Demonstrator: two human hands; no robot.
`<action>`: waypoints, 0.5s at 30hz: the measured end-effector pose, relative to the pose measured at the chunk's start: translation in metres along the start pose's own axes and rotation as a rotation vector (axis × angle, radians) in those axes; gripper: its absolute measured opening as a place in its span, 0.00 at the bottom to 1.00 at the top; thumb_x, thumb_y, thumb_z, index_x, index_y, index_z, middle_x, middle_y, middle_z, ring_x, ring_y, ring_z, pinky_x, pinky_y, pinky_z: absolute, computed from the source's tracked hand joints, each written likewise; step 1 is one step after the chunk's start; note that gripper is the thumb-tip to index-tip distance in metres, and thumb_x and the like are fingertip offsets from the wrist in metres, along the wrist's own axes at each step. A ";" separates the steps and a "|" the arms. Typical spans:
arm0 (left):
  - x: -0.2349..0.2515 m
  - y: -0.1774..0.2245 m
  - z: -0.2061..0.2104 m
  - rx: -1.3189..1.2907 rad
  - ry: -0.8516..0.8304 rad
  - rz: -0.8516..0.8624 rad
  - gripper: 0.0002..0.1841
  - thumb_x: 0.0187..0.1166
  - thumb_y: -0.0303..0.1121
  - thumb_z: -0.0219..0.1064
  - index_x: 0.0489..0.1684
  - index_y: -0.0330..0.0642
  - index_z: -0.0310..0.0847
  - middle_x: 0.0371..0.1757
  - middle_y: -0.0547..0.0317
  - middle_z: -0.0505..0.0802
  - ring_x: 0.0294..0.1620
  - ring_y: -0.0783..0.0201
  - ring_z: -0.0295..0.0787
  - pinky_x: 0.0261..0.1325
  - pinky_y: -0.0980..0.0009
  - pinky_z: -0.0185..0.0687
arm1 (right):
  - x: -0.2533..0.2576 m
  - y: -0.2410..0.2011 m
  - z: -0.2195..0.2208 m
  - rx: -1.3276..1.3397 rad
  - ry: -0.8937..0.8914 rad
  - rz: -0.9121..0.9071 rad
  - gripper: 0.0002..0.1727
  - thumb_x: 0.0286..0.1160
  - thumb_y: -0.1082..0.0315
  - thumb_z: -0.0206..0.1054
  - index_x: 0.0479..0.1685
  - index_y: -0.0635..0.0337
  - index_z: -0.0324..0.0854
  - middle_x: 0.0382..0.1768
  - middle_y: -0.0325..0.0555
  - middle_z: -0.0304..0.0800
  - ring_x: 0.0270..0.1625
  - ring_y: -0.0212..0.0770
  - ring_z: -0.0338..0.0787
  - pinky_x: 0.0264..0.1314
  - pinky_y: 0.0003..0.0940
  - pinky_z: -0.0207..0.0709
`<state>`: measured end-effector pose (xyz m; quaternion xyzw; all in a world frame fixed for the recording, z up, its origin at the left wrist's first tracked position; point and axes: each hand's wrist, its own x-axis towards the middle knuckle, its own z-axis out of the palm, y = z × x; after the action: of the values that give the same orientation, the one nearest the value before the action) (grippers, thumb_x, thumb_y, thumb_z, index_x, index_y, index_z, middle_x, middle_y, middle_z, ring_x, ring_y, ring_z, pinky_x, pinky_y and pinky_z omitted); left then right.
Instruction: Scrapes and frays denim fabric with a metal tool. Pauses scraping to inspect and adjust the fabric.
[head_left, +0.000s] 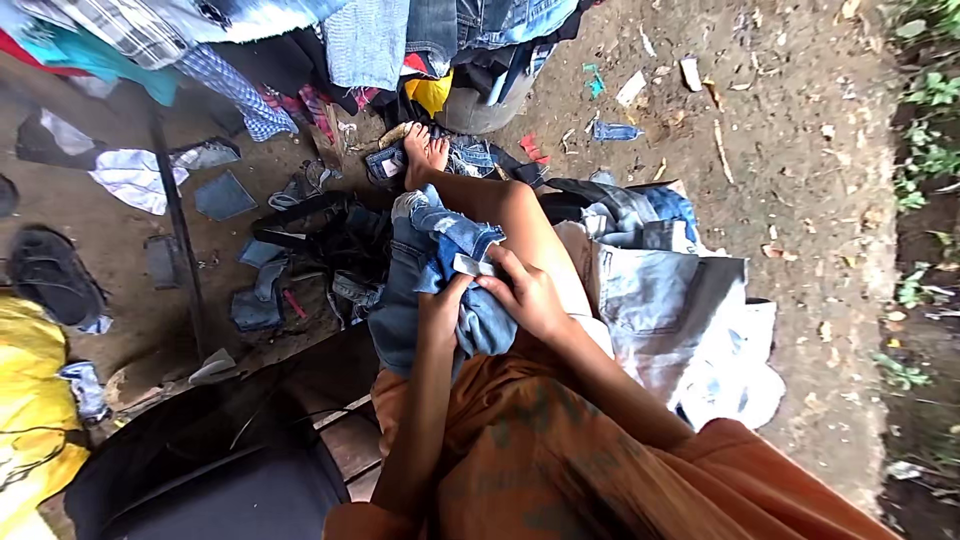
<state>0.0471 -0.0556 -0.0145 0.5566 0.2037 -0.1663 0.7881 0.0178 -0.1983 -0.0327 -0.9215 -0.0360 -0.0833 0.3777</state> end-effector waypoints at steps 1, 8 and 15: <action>0.000 0.000 0.000 -0.005 -0.001 0.003 0.15 0.72 0.17 0.68 0.55 0.39 0.81 0.42 0.61 0.93 0.46 0.72 0.91 0.55 0.71 0.88 | -0.002 0.002 0.000 0.004 0.001 -0.005 0.23 0.83 0.54 0.65 0.66 0.61 0.84 0.39 0.54 0.92 0.34 0.51 0.93 0.33 0.49 0.86; 0.004 -0.005 0.001 0.030 -0.020 -0.003 0.15 0.72 0.19 0.72 0.56 0.39 0.82 0.44 0.61 0.93 0.47 0.72 0.91 0.56 0.71 0.88 | 0.014 0.004 0.004 0.527 -0.059 0.184 0.09 0.82 0.65 0.66 0.47 0.61 0.85 0.34 0.40 0.88 0.34 0.28 0.86 0.41 0.27 0.82; 0.004 -0.004 -0.002 -0.027 -0.058 -0.024 0.15 0.73 0.19 0.70 0.56 0.41 0.81 0.43 0.62 0.93 0.46 0.72 0.91 0.56 0.71 0.87 | 0.034 0.008 -0.026 1.431 -0.502 0.850 0.14 0.92 0.49 0.48 0.43 0.43 0.71 0.17 0.29 0.72 0.09 0.19 0.65 0.10 0.11 0.58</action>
<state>0.0483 -0.0550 -0.0200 0.5382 0.1895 -0.1889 0.7992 0.0489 -0.2217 -0.0138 -0.3890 0.1851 0.3130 0.8464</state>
